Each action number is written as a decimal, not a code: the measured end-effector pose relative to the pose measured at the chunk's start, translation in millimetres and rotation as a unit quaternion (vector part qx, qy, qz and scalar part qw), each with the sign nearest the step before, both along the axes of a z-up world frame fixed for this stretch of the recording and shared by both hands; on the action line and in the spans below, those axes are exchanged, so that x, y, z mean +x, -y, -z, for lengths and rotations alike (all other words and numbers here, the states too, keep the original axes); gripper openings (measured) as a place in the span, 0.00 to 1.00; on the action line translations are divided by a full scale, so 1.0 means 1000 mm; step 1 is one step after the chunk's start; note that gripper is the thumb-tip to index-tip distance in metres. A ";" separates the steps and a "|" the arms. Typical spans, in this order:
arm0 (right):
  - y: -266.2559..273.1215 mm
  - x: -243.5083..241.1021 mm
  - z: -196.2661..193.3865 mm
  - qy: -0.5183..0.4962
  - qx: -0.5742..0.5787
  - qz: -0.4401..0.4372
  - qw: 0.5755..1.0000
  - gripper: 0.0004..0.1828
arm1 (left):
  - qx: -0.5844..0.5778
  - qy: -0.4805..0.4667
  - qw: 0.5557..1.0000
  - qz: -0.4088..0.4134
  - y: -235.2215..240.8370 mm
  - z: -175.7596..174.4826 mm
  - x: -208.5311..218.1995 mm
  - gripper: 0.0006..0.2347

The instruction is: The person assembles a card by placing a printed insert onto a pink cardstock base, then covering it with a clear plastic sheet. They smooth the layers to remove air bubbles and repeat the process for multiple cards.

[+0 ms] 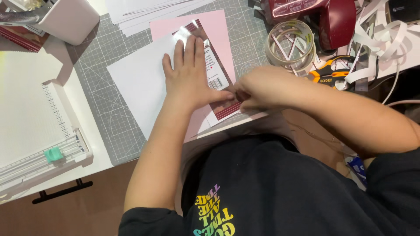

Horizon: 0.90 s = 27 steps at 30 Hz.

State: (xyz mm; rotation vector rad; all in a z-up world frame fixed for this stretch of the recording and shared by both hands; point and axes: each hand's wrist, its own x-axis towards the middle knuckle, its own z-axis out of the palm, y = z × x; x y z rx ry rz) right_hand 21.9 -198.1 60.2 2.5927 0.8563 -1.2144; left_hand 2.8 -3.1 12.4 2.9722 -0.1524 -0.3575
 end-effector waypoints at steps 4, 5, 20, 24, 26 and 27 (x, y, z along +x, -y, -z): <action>0.032 -0.029 0.042 0.230 0.375 -0.109 0.891 0.21 | 0.016 -0.027 0.999 -0.023 0.009 -0.004 0.001 0.65; 0.035 -0.041 0.045 0.325 0.475 -0.158 0.803 0.20 | 0.020 -0.013 0.999 -0.029 0.010 0.000 0.001 0.63; 0.041 -0.057 0.063 0.404 0.542 -0.150 0.722 0.20 | -0.143 0.192 0.953 -0.188 0.001 0.026 0.063 0.16; 0.044 -0.053 0.065 0.393 0.554 -0.151 0.719 0.20 | -0.106 0.190 0.958 -0.187 -0.008 0.037 0.094 0.17; 0.045 -0.053 0.067 0.394 0.552 -0.155 0.719 0.20 | -0.109 0.150 0.958 -0.218 -0.012 0.037 0.104 0.16; 0.045 -0.053 0.067 0.392 0.551 -0.154 0.720 0.20 | -0.110 0.148 0.958 -0.218 -0.013 0.044 0.109 0.16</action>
